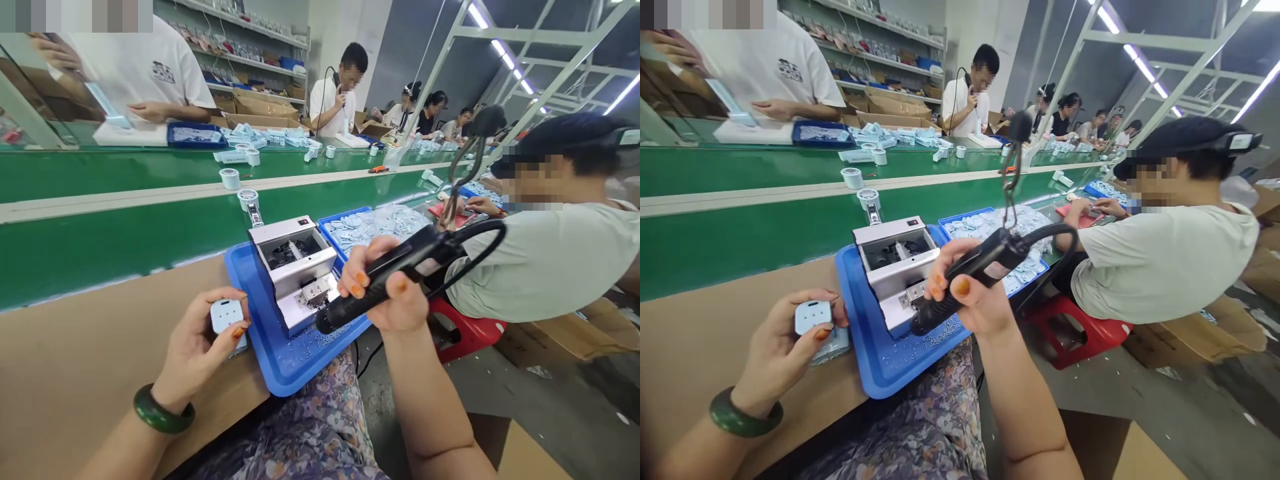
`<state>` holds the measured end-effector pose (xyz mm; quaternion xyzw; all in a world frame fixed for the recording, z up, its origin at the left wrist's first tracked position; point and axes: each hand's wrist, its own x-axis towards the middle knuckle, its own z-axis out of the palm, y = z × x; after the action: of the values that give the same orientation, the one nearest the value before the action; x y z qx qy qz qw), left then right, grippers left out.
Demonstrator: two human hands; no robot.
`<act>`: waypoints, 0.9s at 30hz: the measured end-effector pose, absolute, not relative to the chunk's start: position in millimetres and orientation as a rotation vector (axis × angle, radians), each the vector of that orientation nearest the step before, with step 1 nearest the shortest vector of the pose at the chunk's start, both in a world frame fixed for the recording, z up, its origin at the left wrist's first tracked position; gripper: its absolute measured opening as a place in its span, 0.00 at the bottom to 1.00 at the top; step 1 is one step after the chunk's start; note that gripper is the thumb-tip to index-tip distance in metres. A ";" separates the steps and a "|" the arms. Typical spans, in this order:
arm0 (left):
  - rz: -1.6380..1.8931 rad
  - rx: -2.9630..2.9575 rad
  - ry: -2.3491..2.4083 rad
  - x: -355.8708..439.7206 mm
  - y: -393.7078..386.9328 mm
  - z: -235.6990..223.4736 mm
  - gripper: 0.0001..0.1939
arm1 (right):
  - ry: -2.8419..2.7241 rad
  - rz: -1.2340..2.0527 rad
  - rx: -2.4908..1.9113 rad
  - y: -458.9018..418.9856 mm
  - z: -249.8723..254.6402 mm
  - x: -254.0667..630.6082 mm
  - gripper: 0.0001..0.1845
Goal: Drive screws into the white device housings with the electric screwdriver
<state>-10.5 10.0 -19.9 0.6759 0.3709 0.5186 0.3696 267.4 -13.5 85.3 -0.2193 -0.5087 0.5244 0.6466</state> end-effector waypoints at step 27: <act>1.380 1.780 0.917 -9.1 13.7 -23.1 0.17 | -1.184 0.853 -0.660 -6.0 72.6 238.7 0.15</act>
<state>-9.1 13.7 -23.1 0.6862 0.3537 0.5322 0.3475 238.7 -6.0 72.6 -0.2958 -0.5308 0.3822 0.6962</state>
